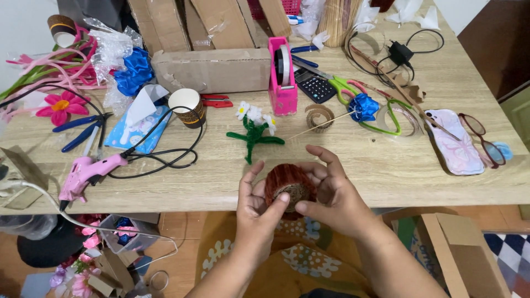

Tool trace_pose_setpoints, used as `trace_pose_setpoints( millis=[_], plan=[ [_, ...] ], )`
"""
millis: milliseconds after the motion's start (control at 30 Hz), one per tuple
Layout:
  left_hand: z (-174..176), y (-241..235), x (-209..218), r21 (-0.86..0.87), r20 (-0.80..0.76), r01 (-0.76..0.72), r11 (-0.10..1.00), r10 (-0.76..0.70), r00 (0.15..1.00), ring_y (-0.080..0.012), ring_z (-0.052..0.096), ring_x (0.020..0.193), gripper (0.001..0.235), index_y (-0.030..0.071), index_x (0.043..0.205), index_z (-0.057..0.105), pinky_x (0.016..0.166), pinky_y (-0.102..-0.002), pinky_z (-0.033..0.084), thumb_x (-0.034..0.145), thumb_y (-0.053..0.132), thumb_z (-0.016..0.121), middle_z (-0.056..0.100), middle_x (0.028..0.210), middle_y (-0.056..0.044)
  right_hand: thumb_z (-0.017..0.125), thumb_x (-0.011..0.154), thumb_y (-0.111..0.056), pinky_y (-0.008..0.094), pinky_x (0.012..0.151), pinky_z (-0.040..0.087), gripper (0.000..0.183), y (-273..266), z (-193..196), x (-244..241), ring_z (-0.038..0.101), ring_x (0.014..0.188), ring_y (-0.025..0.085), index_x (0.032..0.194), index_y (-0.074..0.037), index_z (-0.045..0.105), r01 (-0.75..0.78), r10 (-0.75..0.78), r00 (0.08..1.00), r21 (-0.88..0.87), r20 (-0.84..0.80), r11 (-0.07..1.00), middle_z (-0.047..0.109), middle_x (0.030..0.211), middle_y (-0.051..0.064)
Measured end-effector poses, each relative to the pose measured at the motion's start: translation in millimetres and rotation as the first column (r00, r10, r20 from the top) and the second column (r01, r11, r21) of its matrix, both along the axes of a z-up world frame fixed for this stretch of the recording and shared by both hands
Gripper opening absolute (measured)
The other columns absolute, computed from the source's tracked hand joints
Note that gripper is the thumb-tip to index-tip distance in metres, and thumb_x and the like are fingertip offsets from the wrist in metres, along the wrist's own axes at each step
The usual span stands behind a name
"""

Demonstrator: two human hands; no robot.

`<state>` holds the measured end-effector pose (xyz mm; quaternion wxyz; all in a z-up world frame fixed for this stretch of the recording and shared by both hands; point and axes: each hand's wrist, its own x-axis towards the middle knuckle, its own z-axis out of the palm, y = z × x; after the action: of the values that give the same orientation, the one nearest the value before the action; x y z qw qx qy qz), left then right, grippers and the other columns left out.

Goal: The person assembles a small decorative flower arrangement by placing a white daisy-like flower into a small brown pot and securing it with a hot glue gun. They then wrap a green pipe cleaner around the pot's rim to form a base for the flower.

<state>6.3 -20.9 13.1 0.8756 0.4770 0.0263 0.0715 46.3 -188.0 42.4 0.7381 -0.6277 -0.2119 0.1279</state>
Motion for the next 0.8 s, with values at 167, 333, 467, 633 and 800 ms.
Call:
trace_pose_setpoints(
  millis=[167,333,467,633,800],
  plan=[
    [0,-3,2,0.027,-0.029,-0.024,0.999,0.025,0.999,-0.023,0.073,0.101,0.074,0.009,0.15,0.04,0.094,-0.038,0.058,0.085,-0.001,0.072,0.077,0.108,-0.015,0.074,0.083,0.003,0.036,0.094,0.058,0.089,8,-3,-2,0.07,0.115,0.027,0.156,-0.01,0.024,0.093,-0.093,0.995,-0.003,-0.028,0.996,0.067,0.127,0.017],
    [0,1,5,0.067,-0.054,-0.019,0.998,0.023,0.998,-0.0203,0.072,0.099,0.078,0.008,0.153,0.036,0.094,-0.037,0.057,0.084,0.004,0.074,0.077,0.105,-0.013,0.074,0.086,-0.004,0.037,0.101,0.053,0.09,4,-5,3,0.065,0.122,0.027,0.158,-0.011,0.02,0.022,-0.021,0.999,0.054,-0.031,0.998,0.063,0.136,0.018],
    [9,4,7,-0.002,-0.203,0.048,0.999,-0.047,0.978,-0.0223,0.071,0.102,0.074,0.015,0.151,0.041,0.094,-0.038,0.057,0.084,0.008,0.072,0.076,0.109,-0.015,0.073,0.085,0.0,0.037,0.091,0.059,0.087,3,-9,8,0.071,0.114,0.027,0.156,-0.012,0.024,0.087,-0.086,0.993,0.015,-0.08,0.996,0.069,0.129,0.019],
    [8,11,23,0.01,-0.411,0.12,0.993,-0.106,0.906,-0.0272,0.07,0.111,0.064,0.02,0.146,0.046,0.097,-0.04,0.058,0.086,0.012,0.068,0.07,0.122,-0.019,0.073,0.083,-0.013,0.036,0.071,0.062,0.081,-1,-14,21,0.072,0.1,0.022,0.153,-0.013,0.032,0.141,-0.162,0.971,-0.126,-0.175,0.982,0.074,0.116,0.014],
    [-10,35,51,0.674,-0.314,0.305,0.673,-0.113,0.943,-0.0335,0.061,0.13,0.086,0.002,0.146,0.05,0.101,-0.041,0.058,0.085,0.058,0.074,0.044,0.153,-0.02,0.07,0.095,-0.021,0.048,0.096,0.056,0.053,-15,-56,47,0.074,0.109,0.031,0.142,-0.005,0.051,0.231,-0.241,0.97,-0.375,0.019,0.898,0.074,0.122,0.022]
  ],
)
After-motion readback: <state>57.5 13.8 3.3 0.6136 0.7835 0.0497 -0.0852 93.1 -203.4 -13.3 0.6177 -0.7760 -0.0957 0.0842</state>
